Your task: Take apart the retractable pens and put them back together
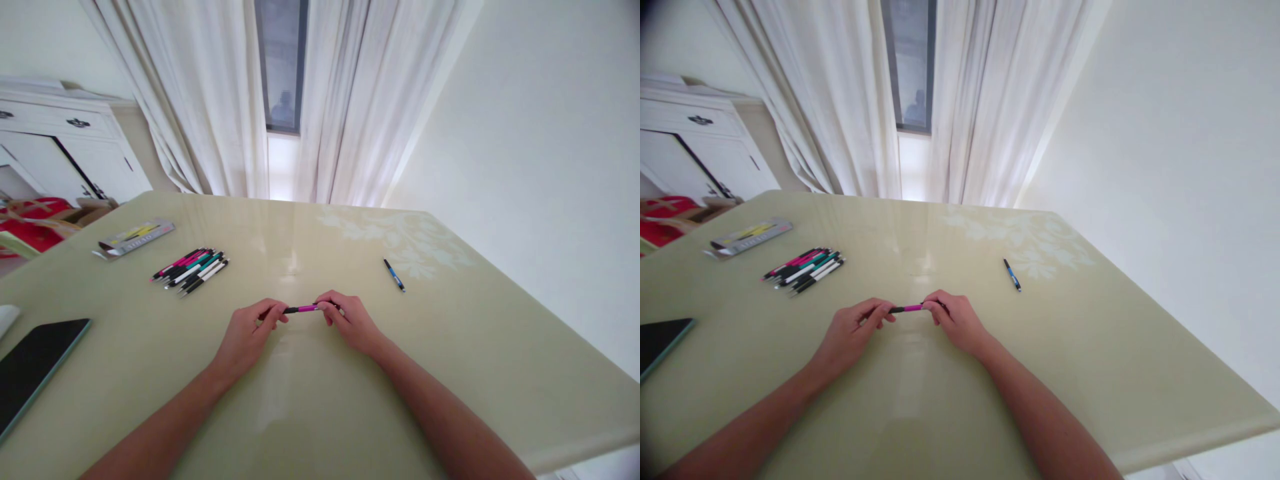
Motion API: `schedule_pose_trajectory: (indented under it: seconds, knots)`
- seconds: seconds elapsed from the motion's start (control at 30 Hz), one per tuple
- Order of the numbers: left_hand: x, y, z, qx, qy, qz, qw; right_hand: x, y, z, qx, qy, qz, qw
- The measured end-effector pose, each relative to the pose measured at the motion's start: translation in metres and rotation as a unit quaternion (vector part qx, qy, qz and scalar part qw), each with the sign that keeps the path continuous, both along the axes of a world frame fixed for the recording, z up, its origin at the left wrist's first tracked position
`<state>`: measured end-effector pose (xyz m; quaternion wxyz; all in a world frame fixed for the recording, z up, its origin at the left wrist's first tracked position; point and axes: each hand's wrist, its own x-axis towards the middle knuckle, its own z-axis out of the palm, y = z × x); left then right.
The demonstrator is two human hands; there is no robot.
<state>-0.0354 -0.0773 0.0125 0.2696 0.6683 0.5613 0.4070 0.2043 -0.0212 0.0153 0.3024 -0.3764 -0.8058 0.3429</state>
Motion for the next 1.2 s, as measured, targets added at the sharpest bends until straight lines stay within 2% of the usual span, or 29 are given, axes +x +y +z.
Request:
schedule_pose_trajectory:
  seconds: [0.17, 0.4, 0.6, 0.7, 0.8, 0.97, 1.13, 1.2]
  knots:
    - [-0.0025, 0.0028, -0.0043, 0.073, -0.029, -0.012, 0.997, -0.0002, 0.0007, -0.0008, -0.007, -0.011, -0.010, 1.000]
    - [-0.0009, 0.0020, -0.0024, -0.039, -0.033, 0.007, 0.999, -0.0010, 0.0002, 0.0000, -0.004, -0.012, -0.034, 0.999]
    - [-0.0029, 0.0033, -0.0047, 0.015, -0.037, 0.003, 0.999, 0.0004, 0.0015, -0.0012, -0.009, -0.014, -0.046, 0.999]
    - [-0.0030, 0.0031, -0.0040, -0.015, -0.040, 0.013, 0.999, 0.0004, 0.0012, -0.0006, -0.013, -0.013, -0.047, 0.999]
    - [-0.0030, 0.0040, -0.0033, -0.050, -0.040, -0.007, 0.998, 0.0008, 0.0019, -0.0004, 0.000, -0.015, -0.053, 0.999]
    - [-0.0028, 0.0047, -0.0040, -0.011, -0.057, -0.007, 0.998, 0.0017, 0.0029, -0.0011, -0.002, -0.008, -0.061, 0.998]
    - [-0.0031, 0.0047, -0.0031, -0.062, -0.055, -0.014, 0.996, 0.0022, 0.0025, -0.0003, 0.006, -0.002, -0.066, 0.998]
    - [-0.0034, 0.0052, -0.0030, -0.056, -0.056, -0.020, 0.997, 0.0024, 0.0027, 0.0000, 0.005, -0.002, -0.067, 0.998]
